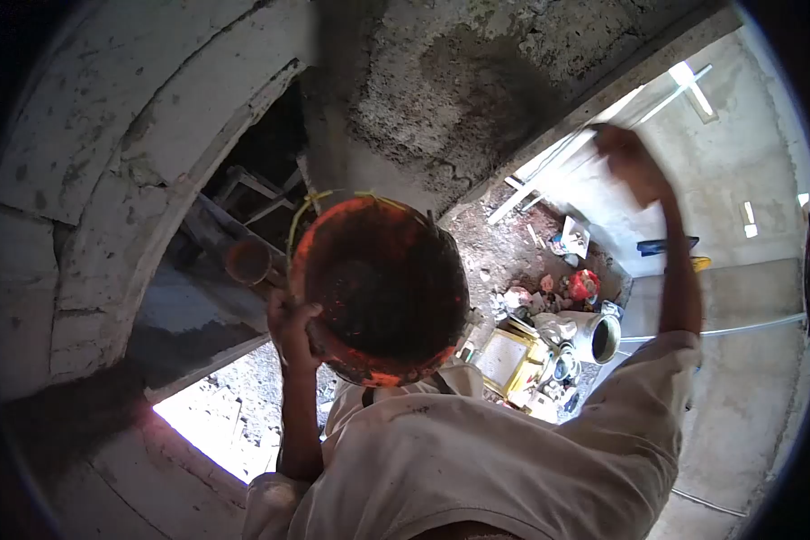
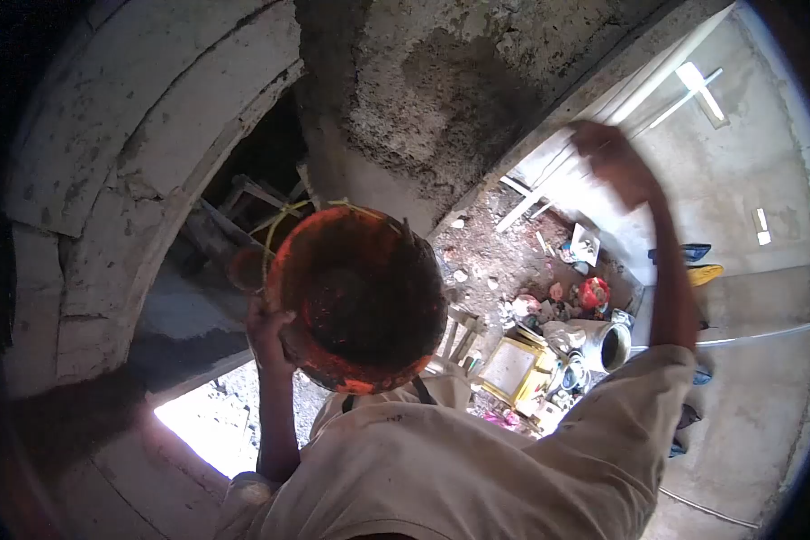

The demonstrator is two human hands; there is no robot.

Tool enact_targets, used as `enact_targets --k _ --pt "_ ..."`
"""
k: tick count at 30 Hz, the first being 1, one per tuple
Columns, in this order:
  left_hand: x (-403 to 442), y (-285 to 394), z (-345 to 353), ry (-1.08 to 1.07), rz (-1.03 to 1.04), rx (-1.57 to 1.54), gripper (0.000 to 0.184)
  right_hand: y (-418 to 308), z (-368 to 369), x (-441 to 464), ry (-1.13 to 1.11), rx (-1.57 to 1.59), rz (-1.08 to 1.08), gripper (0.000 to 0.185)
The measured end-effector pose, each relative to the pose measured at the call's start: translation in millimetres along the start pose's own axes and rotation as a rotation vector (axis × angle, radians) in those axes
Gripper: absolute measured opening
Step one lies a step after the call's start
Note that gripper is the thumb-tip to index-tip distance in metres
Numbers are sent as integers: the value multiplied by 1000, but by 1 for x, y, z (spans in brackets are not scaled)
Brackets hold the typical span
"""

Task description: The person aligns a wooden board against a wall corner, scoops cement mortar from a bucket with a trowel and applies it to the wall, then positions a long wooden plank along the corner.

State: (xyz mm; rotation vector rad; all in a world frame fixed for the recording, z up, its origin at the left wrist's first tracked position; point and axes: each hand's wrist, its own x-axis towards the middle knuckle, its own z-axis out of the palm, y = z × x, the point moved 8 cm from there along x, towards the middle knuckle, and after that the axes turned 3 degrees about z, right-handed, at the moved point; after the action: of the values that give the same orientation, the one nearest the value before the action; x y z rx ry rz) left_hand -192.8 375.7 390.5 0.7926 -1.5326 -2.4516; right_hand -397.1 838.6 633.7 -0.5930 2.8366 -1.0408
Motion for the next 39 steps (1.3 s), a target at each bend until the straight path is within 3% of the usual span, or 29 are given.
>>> enact_targets --k 1,2,4,5,7,9,11,13,15,20,25,27,29,30,36,38,39 --pt "2 1 8 -32 49 -45 28 0 -52 7 64 -35 310 41" --pt "0 1 14 -60 87 -84 29 -29 -93 6 143 -188 347 48" --pt "0 0 11 -50 87 2 28 -105 -132 -2 282 -391 195 45" --pt "5 3 15 -43 114 61 28 -137 -130 -5 186 -509 190 43" --pt "5 21 30 -18 160 139 27 -165 -109 -21 325 -604 7 41" --pt "4 45 44 13 282 290 26 -149 -54 -22 36 -731 107 39" --pt "-2 68 64 3 306 384 24 -158 36 -40 -25 -709 -322 31" --pt "-4 80 76 4 245 422 24 -141 116 -43 -256 -938 -280 26" --pt "-3 103 98 -171 507 631 24 -133 177 -41 -138 -1006 -424 20" --pt "-19 146 135 -338 743 684 18 -123 247 -6 -80 -1184 -387 20" --pt "-35 179 163 -438 801 759 17 -124 276 -3 -107 -1150 -431 11" --pt "-33 178 170 -542 739 727 17 -114 290 -9 -264 -853 -407 8" --pt "-35 183 182 -589 731 709 17 -114 291 -17 -199 -848 -450 8" --pt "-37 182 187 -629 708 693 18 -108 295 -23 -285 -722 -374 8" --pt "-32 168 185 -619 645 641 19 -94 329 -53 -475 -321 -277 15" --pt "-27 168 174 -574 657 630 19 -111 336 -60 -450 -149 -480 21" --pt "-23 169 165 -534 672 619 20 -116 330 -61 -456 -150 -483 21"
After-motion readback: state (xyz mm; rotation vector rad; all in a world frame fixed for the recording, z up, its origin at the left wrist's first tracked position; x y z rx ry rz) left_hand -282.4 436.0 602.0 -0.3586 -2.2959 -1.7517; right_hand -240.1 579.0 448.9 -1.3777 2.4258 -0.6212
